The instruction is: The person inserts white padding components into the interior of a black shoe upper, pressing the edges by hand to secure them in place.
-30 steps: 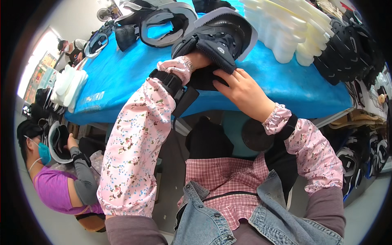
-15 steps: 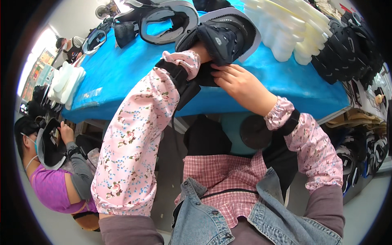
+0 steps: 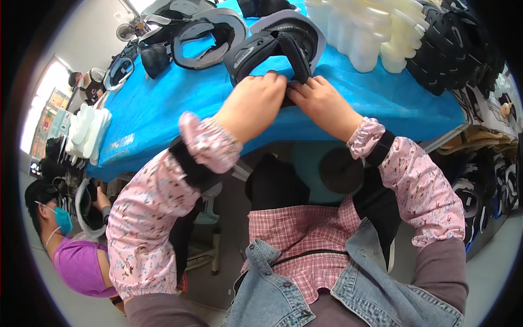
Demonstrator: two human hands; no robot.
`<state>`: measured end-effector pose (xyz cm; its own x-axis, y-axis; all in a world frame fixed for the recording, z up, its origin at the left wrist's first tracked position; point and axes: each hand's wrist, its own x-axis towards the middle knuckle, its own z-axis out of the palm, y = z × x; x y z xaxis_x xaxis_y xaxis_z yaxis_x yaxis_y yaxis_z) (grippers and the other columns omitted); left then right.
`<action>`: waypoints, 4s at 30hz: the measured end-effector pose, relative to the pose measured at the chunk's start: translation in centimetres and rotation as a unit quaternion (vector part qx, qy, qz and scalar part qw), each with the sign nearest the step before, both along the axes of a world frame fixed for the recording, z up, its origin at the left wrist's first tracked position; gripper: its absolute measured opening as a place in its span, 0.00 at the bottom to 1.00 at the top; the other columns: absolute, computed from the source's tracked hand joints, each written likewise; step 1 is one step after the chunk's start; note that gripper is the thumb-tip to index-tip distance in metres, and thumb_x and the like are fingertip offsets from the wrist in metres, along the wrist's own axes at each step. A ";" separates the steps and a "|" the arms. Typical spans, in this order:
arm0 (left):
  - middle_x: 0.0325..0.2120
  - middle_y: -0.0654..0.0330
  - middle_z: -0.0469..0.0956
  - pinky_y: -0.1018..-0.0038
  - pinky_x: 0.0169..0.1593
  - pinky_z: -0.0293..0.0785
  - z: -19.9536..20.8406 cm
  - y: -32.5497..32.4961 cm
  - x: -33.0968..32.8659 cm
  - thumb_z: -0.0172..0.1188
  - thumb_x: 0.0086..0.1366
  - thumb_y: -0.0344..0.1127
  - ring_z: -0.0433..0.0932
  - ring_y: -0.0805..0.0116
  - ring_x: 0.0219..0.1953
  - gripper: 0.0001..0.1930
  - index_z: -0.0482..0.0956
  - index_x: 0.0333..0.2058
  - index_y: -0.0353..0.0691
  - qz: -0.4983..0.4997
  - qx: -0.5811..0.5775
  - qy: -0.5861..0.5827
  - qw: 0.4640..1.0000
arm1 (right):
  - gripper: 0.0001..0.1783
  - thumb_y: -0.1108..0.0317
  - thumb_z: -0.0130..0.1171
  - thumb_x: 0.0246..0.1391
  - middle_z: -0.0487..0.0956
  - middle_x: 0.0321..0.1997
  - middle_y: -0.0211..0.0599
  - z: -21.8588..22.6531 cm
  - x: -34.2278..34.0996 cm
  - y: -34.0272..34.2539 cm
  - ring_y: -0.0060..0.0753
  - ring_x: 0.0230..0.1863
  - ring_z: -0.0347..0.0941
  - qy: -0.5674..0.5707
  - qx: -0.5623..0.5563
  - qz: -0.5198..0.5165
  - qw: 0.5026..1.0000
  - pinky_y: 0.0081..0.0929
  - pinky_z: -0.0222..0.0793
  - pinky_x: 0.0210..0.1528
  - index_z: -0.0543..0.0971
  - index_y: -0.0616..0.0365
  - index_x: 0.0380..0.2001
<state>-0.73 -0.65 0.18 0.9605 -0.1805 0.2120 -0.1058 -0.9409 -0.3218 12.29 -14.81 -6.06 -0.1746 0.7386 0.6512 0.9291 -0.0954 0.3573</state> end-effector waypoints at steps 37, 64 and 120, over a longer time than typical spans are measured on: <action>0.30 0.54 0.74 0.73 0.34 0.70 6.9 -7.7 -11.8 0.68 0.52 0.34 0.74 0.63 0.31 0.17 0.74 0.36 0.30 -0.158 -0.310 -0.064 0.935 | 0.10 0.68 0.57 0.53 0.73 0.23 0.35 11.1 -9.0 -6.2 0.39 0.24 0.70 0.072 0.185 0.136 0.971 0.30 0.65 0.24 0.75 0.60 0.20; 0.33 0.66 0.79 0.82 0.40 0.71 -0.2 -9.2 -15.4 0.58 0.65 0.36 0.73 0.82 0.35 0.14 0.77 0.40 0.28 -0.023 -0.753 0.046 0.656 | 0.11 0.61 0.56 0.57 0.75 0.21 0.36 10.8 -12.2 -5.5 0.34 0.24 0.73 0.160 0.172 0.238 0.943 0.27 0.66 0.28 0.73 0.58 0.29; 0.23 0.72 0.68 0.83 0.29 0.62 -6.4 -9.3 -15.2 0.53 0.68 0.37 0.63 0.86 0.27 0.12 0.72 0.29 0.34 -0.008 -0.791 -0.204 0.577 | 0.10 0.76 0.62 0.52 0.79 0.38 0.34 1.5 -21.0 -6.9 0.24 0.39 0.74 0.520 0.251 0.131 0.806 0.22 0.68 0.41 0.77 0.66 0.38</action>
<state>-15.90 -9.96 -6.17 0.7728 0.5413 0.3313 -0.3370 -0.0924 0.9370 -8.69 -21.71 -4.51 0.5506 0.3627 0.7519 0.7134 0.2632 -0.6494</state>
